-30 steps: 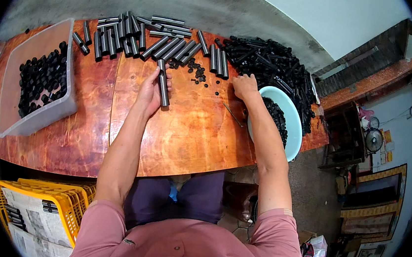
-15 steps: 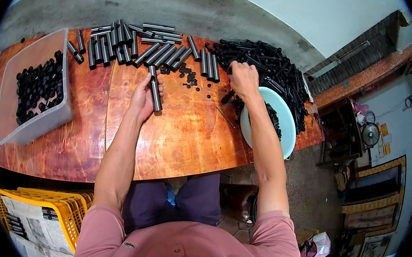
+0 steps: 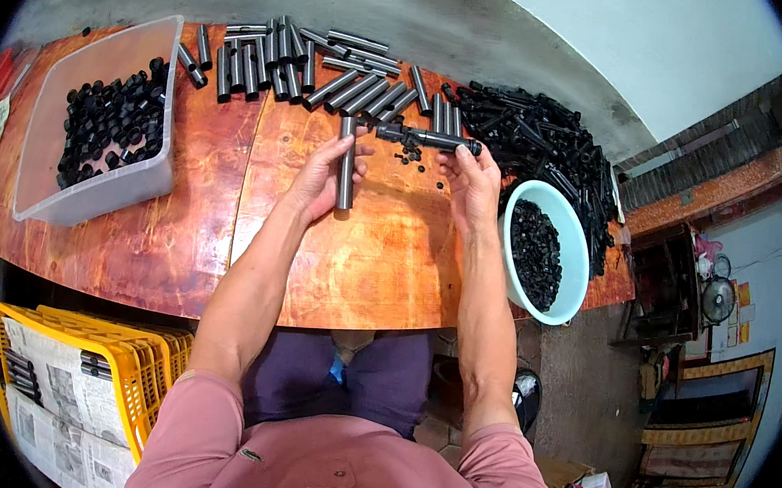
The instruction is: The person assembles small black plastic pieces into cylindrical metal tubes at a workbench. They repeatedly pick up a tube, insert the plastic pieces, and place the completed units into a yellow crate. Another person is visible working in the background.
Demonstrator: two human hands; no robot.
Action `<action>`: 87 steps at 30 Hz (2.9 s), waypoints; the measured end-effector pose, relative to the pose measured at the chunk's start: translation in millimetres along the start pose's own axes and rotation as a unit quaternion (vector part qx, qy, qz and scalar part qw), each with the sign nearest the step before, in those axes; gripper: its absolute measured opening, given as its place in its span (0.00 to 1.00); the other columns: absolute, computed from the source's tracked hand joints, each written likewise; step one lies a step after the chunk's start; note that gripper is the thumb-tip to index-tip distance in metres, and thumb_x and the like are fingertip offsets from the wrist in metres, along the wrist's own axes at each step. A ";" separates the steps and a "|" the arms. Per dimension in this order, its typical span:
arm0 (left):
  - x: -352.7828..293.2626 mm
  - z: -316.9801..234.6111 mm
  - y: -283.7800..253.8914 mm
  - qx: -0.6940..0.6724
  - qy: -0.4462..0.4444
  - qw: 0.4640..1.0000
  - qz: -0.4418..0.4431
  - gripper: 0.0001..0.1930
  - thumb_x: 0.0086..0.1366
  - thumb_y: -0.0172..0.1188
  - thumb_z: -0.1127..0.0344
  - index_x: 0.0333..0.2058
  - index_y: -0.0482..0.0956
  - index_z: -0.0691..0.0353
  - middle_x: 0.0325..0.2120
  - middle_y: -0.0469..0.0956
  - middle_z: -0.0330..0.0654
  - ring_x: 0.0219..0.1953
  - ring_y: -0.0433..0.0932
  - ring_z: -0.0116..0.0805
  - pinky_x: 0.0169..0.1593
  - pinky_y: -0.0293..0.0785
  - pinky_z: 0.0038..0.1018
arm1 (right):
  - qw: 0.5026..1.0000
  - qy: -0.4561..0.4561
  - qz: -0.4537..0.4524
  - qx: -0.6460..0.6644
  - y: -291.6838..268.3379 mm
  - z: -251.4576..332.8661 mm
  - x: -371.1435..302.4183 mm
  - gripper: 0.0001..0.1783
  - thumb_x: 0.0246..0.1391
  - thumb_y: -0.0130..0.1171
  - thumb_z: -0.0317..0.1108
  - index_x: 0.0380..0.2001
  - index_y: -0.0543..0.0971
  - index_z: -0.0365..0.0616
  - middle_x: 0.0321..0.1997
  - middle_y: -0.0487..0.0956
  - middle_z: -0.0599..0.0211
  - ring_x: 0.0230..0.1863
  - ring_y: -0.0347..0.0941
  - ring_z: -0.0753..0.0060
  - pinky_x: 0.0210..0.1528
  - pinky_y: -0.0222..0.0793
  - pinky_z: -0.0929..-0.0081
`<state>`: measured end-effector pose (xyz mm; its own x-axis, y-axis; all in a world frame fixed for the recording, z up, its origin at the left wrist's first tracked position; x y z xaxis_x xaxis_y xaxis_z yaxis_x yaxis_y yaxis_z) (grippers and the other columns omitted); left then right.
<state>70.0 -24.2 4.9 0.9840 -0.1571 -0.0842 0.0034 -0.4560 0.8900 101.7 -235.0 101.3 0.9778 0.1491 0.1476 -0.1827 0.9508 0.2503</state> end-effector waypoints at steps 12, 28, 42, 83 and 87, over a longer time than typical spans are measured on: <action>-5.6 2.7 11.7 0.089 0.004 0.996 0.021 0.18 0.69 0.61 0.63 0.54 0.72 0.59 0.29 0.72 0.35 0.26 0.75 0.24 0.28 0.74 0.19 | 1.000 0.016 -0.009 0.004 1.2 -21.7 -3.0 0.13 0.60 0.60 0.30 0.45 0.73 0.38 0.38 0.82 0.58 0.38 0.82 0.70 0.45 0.78 0.73; 6.0 -6.5 -9.5 0.070 0.059 0.994 -0.059 0.20 0.68 0.61 0.49 0.47 0.75 0.60 0.26 0.73 0.36 0.26 0.73 0.24 0.30 0.71 0.20 | 0.954 0.078 0.096 -0.272 38.6 -63.5 -52.0 0.12 0.61 0.59 0.31 0.45 0.72 0.39 0.32 0.80 0.67 0.27 0.72 0.83 0.29 0.65 0.83; 13.3 -11.8 -22.6 -0.082 0.082 0.993 0.010 0.21 0.76 0.44 0.47 0.54 0.73 0.55 0.30 0.74 0.40 0.34 0.74 0.33 0.39 0.75 0.30 | 0.986 0.145 0.077 -0.010 47.7 -65.6 -71.8 0.13 0.69 0.50 0.38 0.45 0.73 0.39 0.30 0.81 0.59 0.20 0.69 0.79 0.21 0.60 0.85; 6.7 -10.6 -9.7 0.092 0.061 0.994 -0.022 0.10 0.66 0.64 0.65 0.40 0.74 0.61 0.28 0.75 0.36 0.23 0.73 0.21 0.25 0.70 0.16 | 0.975 0.187 0.078 -0.088 58.3 -73.1 -70.9 0.27 0.71 0.42 0.49 0.51 0.76 0.34 0.24 0.79 0.66 0.20 0.70 0.82 0.21 0.60 0.85; 6.9 -11.6 -14.3 0.070 0.070 0.995 -0.018 0.16 0.69 0.60 0.58 0.47 0.74 0.63 0.30 0.75 0.37 0.26 0.73 0.24 0.29 0.72 0.20 | 0.974 0.208 0.082 -0.023 62.7 -78.7 -72.9 0.21 0.69 0.47 0.43 0.49 0.76 0.35 0.21 0.76 0.70 0.19 0.68 0.81 0.22 0.59 0.84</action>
<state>78.8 -8.6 -3.2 0.9989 -0.0197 -0.0422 0.0231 -0.5779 0.8158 27.1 -164.9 30.9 0.8945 0.3886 -0.2209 -0.3451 0.9145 0.2111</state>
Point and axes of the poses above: each hand's wrist, its own x-axis towards the middle knuckle, its own y-axis out of the palm, z = x × y, the point moved 5 cm from there along x, towards the middle knuckle
